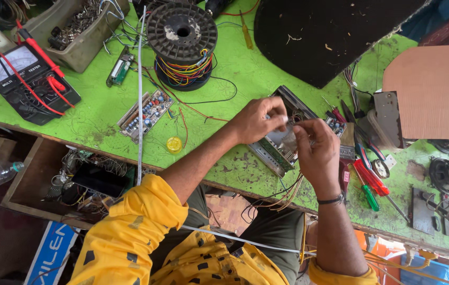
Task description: The person sits at a cluttered workbench and uses a soldering iron to attach wires to a green circuit board. They apply solder to multiple connection points, then place the board into a metal enclosure and continue soldering wires inside the enclosure.
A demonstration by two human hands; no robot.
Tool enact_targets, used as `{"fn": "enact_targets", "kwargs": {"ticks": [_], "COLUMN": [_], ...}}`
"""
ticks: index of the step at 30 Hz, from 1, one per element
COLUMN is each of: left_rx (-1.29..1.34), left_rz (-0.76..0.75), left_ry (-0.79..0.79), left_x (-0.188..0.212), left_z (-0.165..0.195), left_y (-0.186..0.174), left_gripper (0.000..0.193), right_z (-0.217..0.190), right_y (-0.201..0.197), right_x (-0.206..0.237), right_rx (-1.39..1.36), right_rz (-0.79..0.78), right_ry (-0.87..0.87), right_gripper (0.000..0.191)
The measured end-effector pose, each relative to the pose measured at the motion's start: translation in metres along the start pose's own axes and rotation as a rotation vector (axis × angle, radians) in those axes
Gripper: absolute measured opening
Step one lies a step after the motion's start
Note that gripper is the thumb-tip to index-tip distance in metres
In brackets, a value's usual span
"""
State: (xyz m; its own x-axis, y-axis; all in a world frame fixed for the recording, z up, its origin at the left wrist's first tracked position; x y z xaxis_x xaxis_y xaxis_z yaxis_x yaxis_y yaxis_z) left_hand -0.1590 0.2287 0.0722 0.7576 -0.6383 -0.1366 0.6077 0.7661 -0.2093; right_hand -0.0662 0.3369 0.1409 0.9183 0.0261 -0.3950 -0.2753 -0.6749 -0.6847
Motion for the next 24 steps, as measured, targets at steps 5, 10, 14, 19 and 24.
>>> {"fn": "enact_targets", "kwargs": {"ticks": [5, 10, 14, 19, 24], "left_rx": [-0.082, -0.188, -0.146, -0.17, -0.106], "left_rz": [0.049, 0.038, 0.198, 0.387, 0.458], "left_ry": [0.074, 0.174, 0.074, -0.05, 0.049], "left_x": [0.004, 0.01, 0.01, 0.02, 0.039], "left_z": [0.007, 0.011, -0.007, -0.025, -0.028], "left_y": [0.001, -0.001, -0.03, -0.052, -0.058], "left_gripper": [0.022, 0.021, 0.019, 0.018, 0.02], "right_z": [-0.001, 0.011, 0.007, -0.023, -0.011], "right_y": [0.007, 0.007, -0.011, 0.011, 0.02], "right_x": [0.004, 0.006, 0.009, 0.02, 0.03], "right_rx": [0.215, 0.167, 0.108, 0.323, 0.346], "right_rz": [-0.007, 0.007, 0.06, -0.181, -0.231], "right_ry": [-0.093, 0.006, 0.058, -0.129, -0.076], "right_gripper": [0.016, 0.019, 0.019, 0.036, 0.027]}}
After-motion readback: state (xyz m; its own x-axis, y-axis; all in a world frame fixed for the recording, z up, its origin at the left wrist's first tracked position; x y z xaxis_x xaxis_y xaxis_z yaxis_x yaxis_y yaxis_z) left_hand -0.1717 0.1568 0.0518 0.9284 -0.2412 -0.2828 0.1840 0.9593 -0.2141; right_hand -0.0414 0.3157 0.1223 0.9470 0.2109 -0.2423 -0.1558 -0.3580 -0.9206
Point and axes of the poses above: each hand's wrist, its own x-axis away from the middle knuckle, its own y-axis out of the palm, z = x × y, the point moved 10 cm from there along -x, towards the middle knuckle, and after that the axes turned 2 degrees about -z, right-handed, at the moved point
